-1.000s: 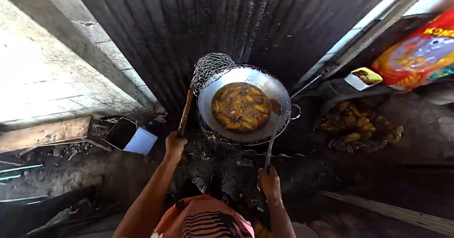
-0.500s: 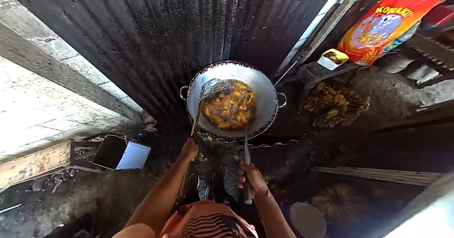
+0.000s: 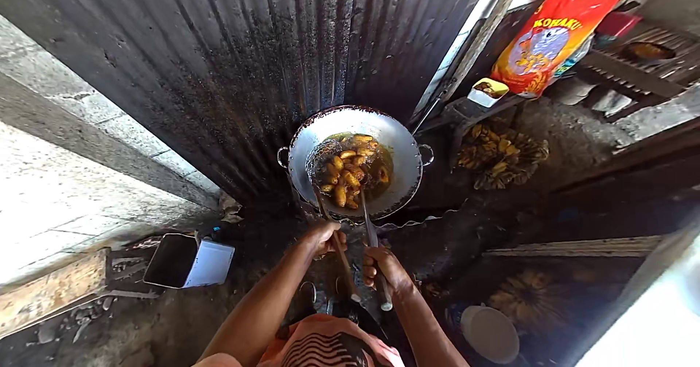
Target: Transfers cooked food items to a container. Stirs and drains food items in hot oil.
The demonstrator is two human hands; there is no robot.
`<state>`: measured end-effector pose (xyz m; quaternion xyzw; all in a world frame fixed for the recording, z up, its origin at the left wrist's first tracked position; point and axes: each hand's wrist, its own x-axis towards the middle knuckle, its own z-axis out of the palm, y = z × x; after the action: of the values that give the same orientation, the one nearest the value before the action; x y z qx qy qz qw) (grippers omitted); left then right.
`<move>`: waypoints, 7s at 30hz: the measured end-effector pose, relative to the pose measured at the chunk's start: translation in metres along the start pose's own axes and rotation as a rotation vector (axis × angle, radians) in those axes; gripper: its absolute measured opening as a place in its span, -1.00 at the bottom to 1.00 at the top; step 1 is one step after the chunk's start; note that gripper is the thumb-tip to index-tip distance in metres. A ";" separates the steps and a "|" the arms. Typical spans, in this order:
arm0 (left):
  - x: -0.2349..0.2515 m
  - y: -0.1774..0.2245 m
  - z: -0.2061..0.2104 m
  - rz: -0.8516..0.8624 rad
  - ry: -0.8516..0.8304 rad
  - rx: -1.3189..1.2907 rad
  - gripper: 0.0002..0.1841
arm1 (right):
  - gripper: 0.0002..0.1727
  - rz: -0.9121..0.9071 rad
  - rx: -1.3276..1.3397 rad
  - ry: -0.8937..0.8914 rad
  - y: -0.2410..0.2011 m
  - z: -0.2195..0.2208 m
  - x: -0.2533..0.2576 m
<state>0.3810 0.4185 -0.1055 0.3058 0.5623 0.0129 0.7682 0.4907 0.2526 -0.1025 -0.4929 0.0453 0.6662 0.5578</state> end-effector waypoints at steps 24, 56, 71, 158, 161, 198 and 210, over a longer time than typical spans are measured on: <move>-0.018 0.151 0.110 0.189 -0.011 -1.091 -0.79 | -0.67 -0.133 -0.367 0.280 -0.029 -0.080 0.070; -0.033 0.143 0.108 0.247 0.054 -1.109 -0.82 | -0.15 0.073 -1.057 0.522 0.010 -0.059 -0.006; -0.019 0.171 0.095 0.242 0.035 -1.050 -0.78 | -0.89 -0.038 -0.056 -0.081 -0.072 -0.087 0.125; 0.067 -0.048 -0.074 0.067 0.584 0.464 -0.79 | -0.24 -0.144 -0.848 0.372 -0.010 -0.036 0.037; 0.071 -0.055 -0.068 0.102 0.617 0.449 -0.79 | -0.34 -0.157 -0.714 0.377 -0.023 -0.053 0.069; 0.076 -0.067 -0.067 0.146 0.614 0.313 -0.81 | -0.52 0.074 0.526 -0.563 0.046 -0.075 -0.045; 0.075 -0.055 -0.075 0.104 0.590 0.437 -0.80 | -0.42 -0.095 0.177 -0.265 0.036 -0.066 -0.113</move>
<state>0.3256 0.4349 -0.2105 0.4740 0.7327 0.0188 0.4880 0.4899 0.1198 -0.0738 -0.3515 0.0064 0.6916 0.6309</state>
